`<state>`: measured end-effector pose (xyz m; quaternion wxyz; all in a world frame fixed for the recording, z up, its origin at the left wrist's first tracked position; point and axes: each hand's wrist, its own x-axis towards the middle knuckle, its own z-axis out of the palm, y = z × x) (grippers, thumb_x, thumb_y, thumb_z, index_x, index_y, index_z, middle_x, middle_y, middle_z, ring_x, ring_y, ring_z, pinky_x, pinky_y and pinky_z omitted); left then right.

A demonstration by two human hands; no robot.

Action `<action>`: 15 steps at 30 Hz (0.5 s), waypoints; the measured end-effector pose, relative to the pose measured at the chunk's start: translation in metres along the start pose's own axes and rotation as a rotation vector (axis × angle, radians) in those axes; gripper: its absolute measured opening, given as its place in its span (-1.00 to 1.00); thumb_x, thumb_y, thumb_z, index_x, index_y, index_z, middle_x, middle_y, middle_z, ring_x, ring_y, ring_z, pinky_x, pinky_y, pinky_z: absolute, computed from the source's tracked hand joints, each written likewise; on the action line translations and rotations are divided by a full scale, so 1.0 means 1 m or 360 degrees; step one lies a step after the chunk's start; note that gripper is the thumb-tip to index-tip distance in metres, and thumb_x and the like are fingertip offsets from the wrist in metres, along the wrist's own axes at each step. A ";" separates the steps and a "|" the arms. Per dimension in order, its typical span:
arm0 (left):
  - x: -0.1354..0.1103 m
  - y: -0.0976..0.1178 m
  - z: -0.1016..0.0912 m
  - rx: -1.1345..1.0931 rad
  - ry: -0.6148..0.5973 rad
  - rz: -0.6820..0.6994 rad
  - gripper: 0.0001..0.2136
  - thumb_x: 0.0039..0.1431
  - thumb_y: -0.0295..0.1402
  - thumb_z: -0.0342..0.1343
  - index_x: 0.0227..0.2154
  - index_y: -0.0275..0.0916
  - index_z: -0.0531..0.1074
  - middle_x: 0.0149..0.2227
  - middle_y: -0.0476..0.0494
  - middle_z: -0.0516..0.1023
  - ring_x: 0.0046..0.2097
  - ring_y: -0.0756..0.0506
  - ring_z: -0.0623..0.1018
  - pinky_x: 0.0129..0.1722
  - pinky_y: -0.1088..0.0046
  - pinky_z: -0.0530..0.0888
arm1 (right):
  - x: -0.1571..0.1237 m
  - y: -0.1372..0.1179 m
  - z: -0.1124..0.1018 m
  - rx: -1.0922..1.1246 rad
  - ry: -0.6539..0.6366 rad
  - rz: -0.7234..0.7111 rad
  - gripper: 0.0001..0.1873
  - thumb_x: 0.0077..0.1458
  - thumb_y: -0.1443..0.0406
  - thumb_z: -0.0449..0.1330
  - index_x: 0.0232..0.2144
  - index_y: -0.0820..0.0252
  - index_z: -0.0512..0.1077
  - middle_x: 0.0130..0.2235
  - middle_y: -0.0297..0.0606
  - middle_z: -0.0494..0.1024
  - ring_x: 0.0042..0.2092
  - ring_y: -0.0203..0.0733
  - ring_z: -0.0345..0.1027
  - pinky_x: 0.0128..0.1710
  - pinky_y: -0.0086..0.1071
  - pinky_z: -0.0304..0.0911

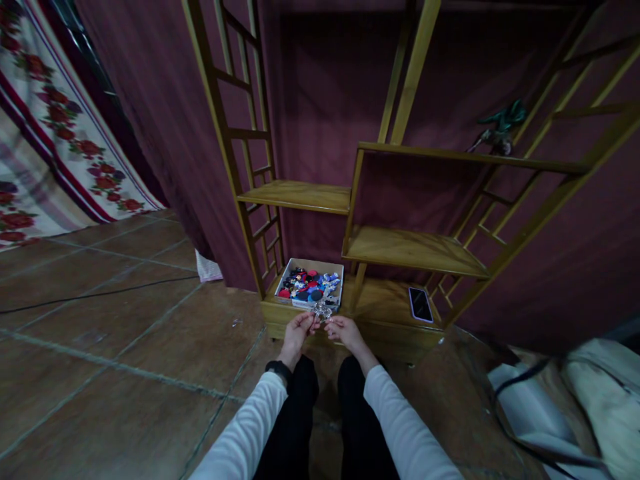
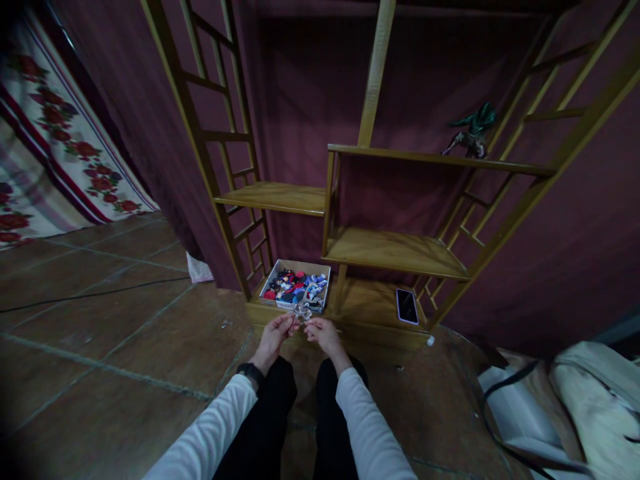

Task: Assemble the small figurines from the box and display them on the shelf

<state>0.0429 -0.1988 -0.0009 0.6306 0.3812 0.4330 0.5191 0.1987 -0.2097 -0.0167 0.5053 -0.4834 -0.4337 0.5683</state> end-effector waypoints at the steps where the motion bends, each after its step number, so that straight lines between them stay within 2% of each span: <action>1: -0.001 0.000 0.001 -0.0001 0.0024 0.0013 -0.62 -0.21 -0.19 0.28 -0.33 -0.30 0.39 -0.42 -0.14 0.55 -0.44 -0.02 0.52 -0.52 0.53 0.37 | 0.001 0.002 0.000 -0.0007 0.0030 -0.0034 -0.62 -0.31 0.09 0.32 -0.43 0.22 0.46 -0.49 -0.29 0.51 -0.50 -0.33 0.34 -0.46 -0.38 0.34; 5: -0.001 -0.002 0.002 0.0036 0.0157 0.0139 -0.62 -0.25 -0.23 0.30 -0.37 -0.26 0.32 -0.51 0.00 0.48 -0.45 -0.01 0.52 -0.47 0.50 0.41 | 0.004 0.008 -0.003 -0.0112 0.0157 -0.0133 -0.67 -0.23 0.12 0.26 -0.39 0.21 0.48 -0.47 -0.28 0.52 -0.47 -0.29 0.37 -0.42 -0.33 0.37; 7: 0.000 -0.004 0.001 0.0122 0.0121 0.0211 -0.67 -0.25 -0.25 0.30 -0.43 -0.26 0.32 -0.54 0.03 0.45 -0.47 0.00 0.51 -0.47 0.50 0.41 | 0.004 0.009 -0.005 -0.0193 0.0178 -0.0172 -0.69 -0.19 0.14 0.23 -0.38 0.20 0.49 -0.45 -0.27 0.53 -0.44 -0.26 0.39 -0.41 -0.30 0.39; 11: 0.004 -0.012 -0.002 0.0411 0.0015 0.0311 -0.75 -0.26 -0.32 0.29 -0.46 -0.29 0.43 -0.48 -0.05 0.50 -0.46 -0.01 0.49 -0.44 0.49 0.41 | 0.003 0.009 -0.007 -0.0313 0.0211 -0.0239 -0.73 -0.13 0.18 0.18 -0.35 0.16 0.50 -0.40 -0.24 0.55 -0.35 -0.16 0.44 -0.37 -0.25 0.41; 15: 0.008 -0.021 -0.005 0.0615 0.0082 0.0336 -0.78 -0.22 -0.32 0.26 -0.44 -0.28 0.49 -0.44 -0.11 0.55 -0.40 -0.06 0.51 -0.39 0.45 0.43 | 0.001 0.006 -0.006 -0.0445 0.0216 -0.0283 -0.76 -0.08 0.22 0.15 -0.32 0.13 0.51 -0.37 -0.25 0.57 -0.34 -0.14 0.45 -0.36 -0.25 0.41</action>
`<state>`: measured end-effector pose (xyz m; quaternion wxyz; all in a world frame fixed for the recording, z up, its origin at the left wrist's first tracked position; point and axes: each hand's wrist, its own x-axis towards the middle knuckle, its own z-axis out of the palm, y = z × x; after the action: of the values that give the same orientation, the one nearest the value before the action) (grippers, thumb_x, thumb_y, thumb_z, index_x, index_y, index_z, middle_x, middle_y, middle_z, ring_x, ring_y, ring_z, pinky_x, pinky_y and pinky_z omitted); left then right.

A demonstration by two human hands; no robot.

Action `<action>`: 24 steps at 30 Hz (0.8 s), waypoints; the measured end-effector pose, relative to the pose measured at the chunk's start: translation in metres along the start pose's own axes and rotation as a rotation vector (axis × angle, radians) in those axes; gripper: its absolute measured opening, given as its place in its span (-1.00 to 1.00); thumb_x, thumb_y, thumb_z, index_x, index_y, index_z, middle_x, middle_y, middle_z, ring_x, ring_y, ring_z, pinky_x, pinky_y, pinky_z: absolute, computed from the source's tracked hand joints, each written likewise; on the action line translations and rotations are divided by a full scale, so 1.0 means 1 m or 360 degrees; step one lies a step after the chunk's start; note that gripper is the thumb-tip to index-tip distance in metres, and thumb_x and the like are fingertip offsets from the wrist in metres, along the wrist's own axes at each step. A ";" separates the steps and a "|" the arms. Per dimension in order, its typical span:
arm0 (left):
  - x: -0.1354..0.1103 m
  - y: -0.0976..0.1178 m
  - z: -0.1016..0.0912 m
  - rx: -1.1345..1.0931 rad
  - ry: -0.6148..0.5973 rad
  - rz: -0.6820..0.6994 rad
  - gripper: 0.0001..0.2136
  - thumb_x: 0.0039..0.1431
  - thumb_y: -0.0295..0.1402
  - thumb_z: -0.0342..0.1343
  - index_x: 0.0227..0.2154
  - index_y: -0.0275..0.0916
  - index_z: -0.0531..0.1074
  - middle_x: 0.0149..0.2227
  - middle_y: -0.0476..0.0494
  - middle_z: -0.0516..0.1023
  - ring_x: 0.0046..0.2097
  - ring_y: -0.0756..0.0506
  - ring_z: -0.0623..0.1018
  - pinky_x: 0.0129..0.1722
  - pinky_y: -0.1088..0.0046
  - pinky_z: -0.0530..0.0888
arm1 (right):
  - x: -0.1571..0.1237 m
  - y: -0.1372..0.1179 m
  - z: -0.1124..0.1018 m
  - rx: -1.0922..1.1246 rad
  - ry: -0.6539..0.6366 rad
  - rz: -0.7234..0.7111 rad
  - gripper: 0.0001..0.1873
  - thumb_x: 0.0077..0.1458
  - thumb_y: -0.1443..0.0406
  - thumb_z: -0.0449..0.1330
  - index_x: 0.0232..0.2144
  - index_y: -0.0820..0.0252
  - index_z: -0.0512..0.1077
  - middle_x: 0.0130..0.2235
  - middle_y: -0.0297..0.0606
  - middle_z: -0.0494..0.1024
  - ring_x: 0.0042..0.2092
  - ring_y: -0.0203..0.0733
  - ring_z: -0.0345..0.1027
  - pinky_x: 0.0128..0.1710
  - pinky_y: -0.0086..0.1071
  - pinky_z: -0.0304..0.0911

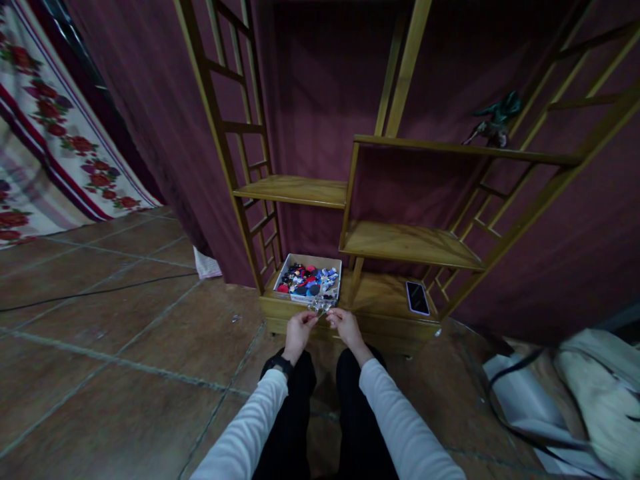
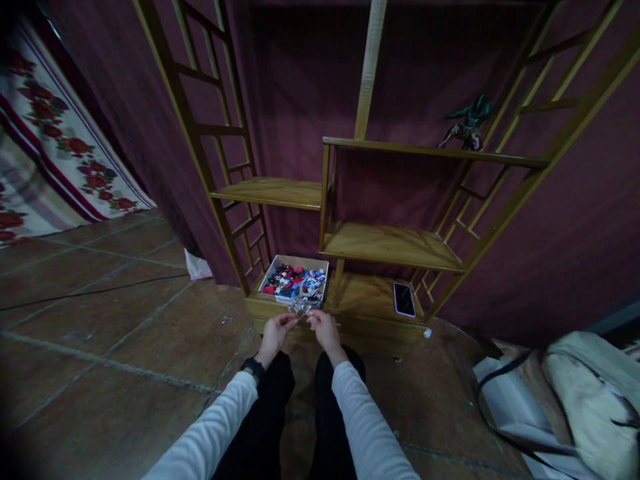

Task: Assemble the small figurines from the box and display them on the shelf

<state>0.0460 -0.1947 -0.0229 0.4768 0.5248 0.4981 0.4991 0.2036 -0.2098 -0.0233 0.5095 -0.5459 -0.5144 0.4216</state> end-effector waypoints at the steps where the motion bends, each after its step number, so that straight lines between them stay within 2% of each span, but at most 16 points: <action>1: 0.000 -0.002 0.000 0.0030 0.0018 -0.0004 -0.79 -0.21 -0.31 0.25 -0.44 -0.28 0.50 -0.44 -0.12 0.55 -0.40 -0.06 0.51 -0.39 0.45 0.43 | -0.001 -0.001 0.000 -0.0044 -0.0004 -0.0013 -0.76 -0.07 0.23 0.14 -0.31 0.12 0.51 -0.37 -0.25 0.57 -0.35 -0.15 0.45 -0.36 -0.26 0.41; 9: -0.005 0.007 0.002 0.0326 0.0062 0.0006 -0.82 -0.11 -0.30 0.19 -0.43 -0.28 0.50 -0.51 -0.07 0.54 -0.45 -0.03 0.50 -0.44 0.50 0.40 | -0.005 -0.008 -0.001 -0.0343 0.0012 -0.0085 -0.72 -0.02 0.27 0.09 -0.24 0.13 0.50 -0.37 -0.31 0.59 -0.46 -0.26 0.44 -0.38 -0.40 0.38; 18: -0.016 0.026 0.003 0.0963 0.0038 0.0191 -0.84 0.06 -0.33 0.10 -0.28 -0.21 0.48 -0.34 -0.11 0.58 -0.33 -0.05 0.52 -0.34 0.50 0.33 | 0.002 0.005 0.003 -0.0281 0.0132 -0.0070 -0.75 -0.04 0.27 0.09 -0.31 0.18 0.50 -0.42 -0.30 0.57 -0.40 -0.23 0.44 -0.36 -0.38 0.38; 24: -0.020 0.031 0.004 0.1158 0.0061 0.0220 -0.81 0.12 -0.30 0.05 -0.23 -0.18 0.47 -0.27 -0.13 0.58 -0.26 -0.07 0.52 -0.32 0.51 0.30 | 0.003 0.005 0.004 -0.0318 0.0157 -0.0080 -0.77 -0.06 0.29 0.09 -0.36 0.18 0.51 -0.40 -0.27 0.58 -0.41 -0.23 0.44 -0.32 -0.35 0.37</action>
<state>0.0515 -0.2160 0.0065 0.2148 0.6829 0.6153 0.3300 0.2004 -0.2063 -0.0288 0.4877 -0.6009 -0.5418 0.3278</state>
